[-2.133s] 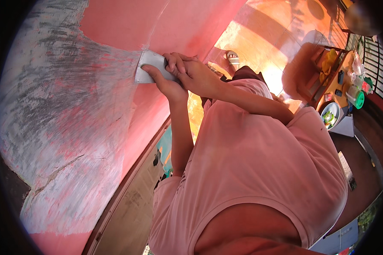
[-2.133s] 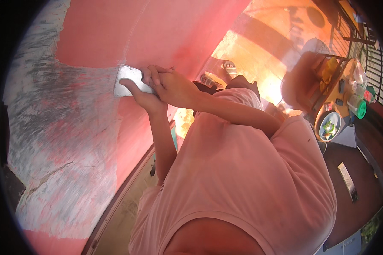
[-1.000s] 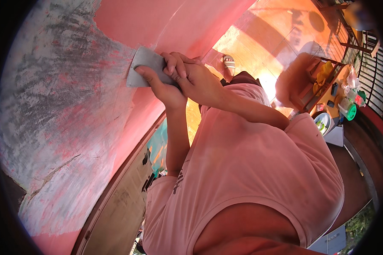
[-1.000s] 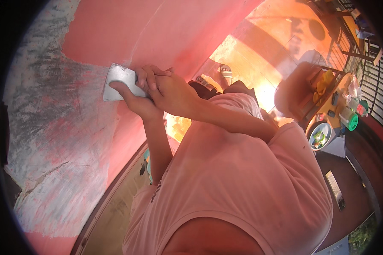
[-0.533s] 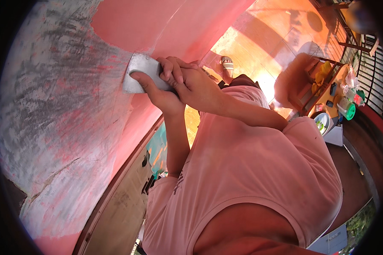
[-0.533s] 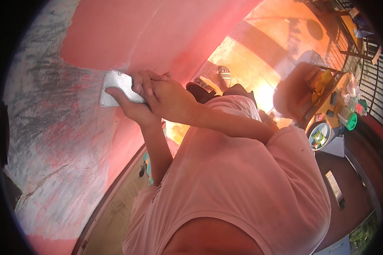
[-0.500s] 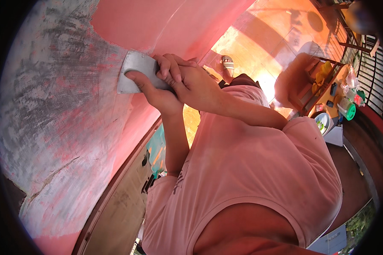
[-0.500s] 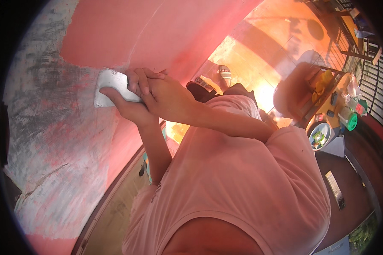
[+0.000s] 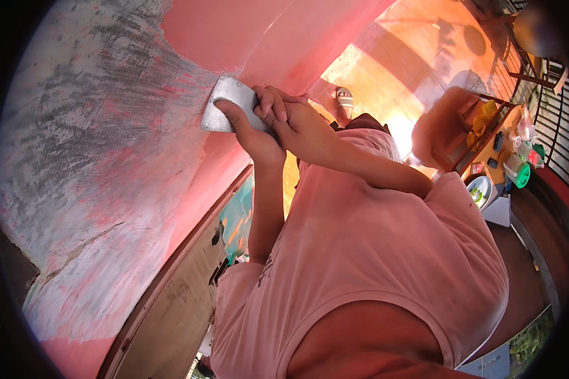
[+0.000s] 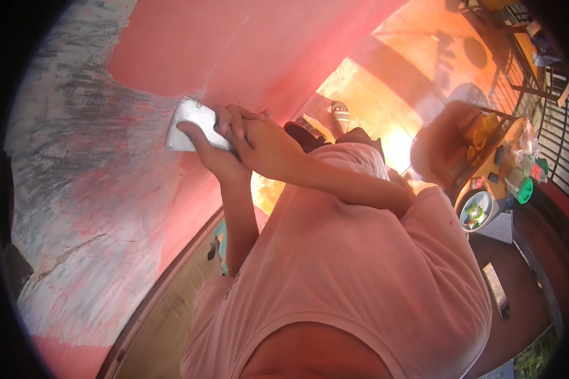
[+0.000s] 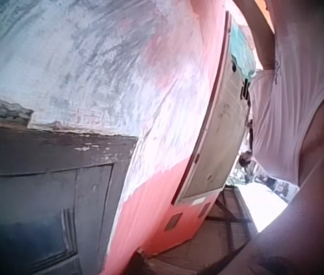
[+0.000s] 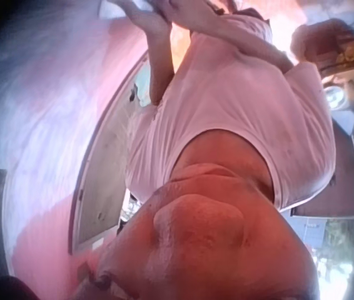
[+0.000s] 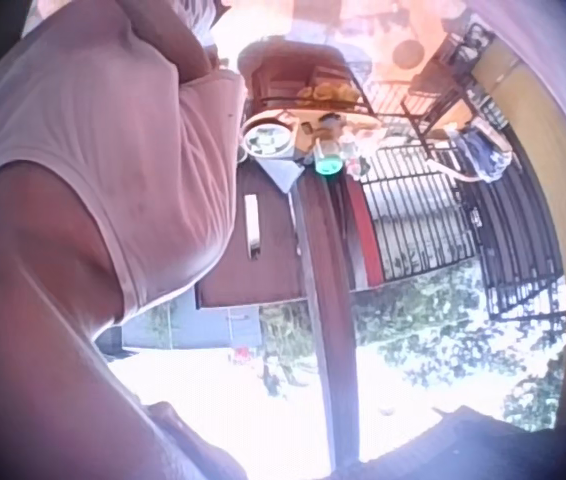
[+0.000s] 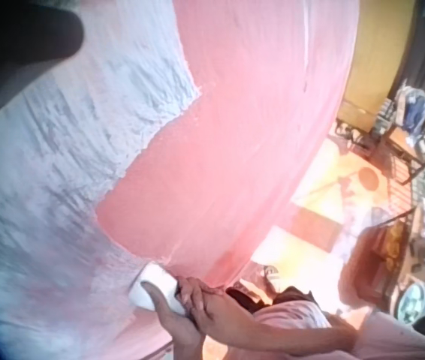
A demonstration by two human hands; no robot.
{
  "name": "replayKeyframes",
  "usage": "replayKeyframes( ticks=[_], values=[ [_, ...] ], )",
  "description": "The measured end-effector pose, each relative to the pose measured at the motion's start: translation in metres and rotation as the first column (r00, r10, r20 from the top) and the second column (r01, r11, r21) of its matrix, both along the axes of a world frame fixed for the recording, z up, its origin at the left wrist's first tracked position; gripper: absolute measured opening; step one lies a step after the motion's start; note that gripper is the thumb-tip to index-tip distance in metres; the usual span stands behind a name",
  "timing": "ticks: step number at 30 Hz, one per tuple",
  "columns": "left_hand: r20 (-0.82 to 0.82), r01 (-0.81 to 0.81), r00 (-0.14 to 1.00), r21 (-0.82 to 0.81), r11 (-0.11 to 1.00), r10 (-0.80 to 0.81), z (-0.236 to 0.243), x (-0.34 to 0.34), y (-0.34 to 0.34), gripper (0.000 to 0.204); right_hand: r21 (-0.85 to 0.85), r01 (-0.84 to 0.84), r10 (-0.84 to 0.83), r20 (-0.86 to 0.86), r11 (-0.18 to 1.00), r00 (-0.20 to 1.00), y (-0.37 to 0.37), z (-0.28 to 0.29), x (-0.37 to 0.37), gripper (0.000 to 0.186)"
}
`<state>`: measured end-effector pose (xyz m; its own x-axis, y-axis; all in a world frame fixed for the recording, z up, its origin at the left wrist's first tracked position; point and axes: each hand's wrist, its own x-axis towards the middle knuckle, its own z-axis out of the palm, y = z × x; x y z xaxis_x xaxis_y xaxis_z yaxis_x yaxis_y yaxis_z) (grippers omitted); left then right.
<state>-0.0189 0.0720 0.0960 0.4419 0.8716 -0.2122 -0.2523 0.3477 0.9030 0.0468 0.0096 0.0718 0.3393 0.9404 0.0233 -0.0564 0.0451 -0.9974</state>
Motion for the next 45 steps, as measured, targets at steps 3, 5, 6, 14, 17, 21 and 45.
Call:
replayKeyframes(
  ticks=[3, 5, 6, 14, 17, 21, 45],
  values=[
    [-0.020, 0.021, 1.000, 0.041, 0.999, -0.021, 0.002, 0.000, -0.002, 0.070, -0.014, -0.016, 0.016, 0.022, 1.000, 1.000, 0.000, 0.012, 0.006, 0.027],
    [-0.022, 0.051, 0.999, 0.070, 0.996, -0.050, 0.021, 0.006, 0.002, 0.071, -0.031, -0.033, 0.032, -0.006, 0.999, 0.999, 0.002, 0.015, 0.007, 0.026],
    [-0.040, 0.050, 0.998, 0.067, 0.997, -0.047, 0.020, 0.006, 0.002, 0.071, -0.028, -0.040, 0.040, -0.012, 0.999, 0.999, 0.004, 0.012, 0.007, 0.026],
    [0.062, 0.075, 0.995, 0.126, 0.989, -0.084, 0.030, 0.012, 0.005, 0.070, 0.019, 0.001, -0.002, 0.030, 1.000, 1.000, 0.002, 0.031, 0.015, 0.027],
    [0.025, 0.071, 0.997, 0.137, 0.988, -0.075, 0.032, 0.013, 0.008, 0.070, -0.020, -0.035, 0.034, -0.040, 0.999, 0.999, 0.007, 0.037, 0.018, 0.026],
    [-0.003, 0.056, 0.998, 0.051, 0.997, -0.055, 0.007, -0.001, 0.002, 0.070, 0.006, 0.010, -0.010, 0.035, 1.000, 0.999, 0.003, 0.018, 0.007, 0.031],
    [0.101, 0.064, 0.992, 0.138, 0.988, -0.079, 0.056, 0.021, 0.005, 0.065, -0.074, -0.088, 0.084, -0.047, 0.993, 0.995, 0.001, 0.066, 0.026, 0.023]
  ],
)
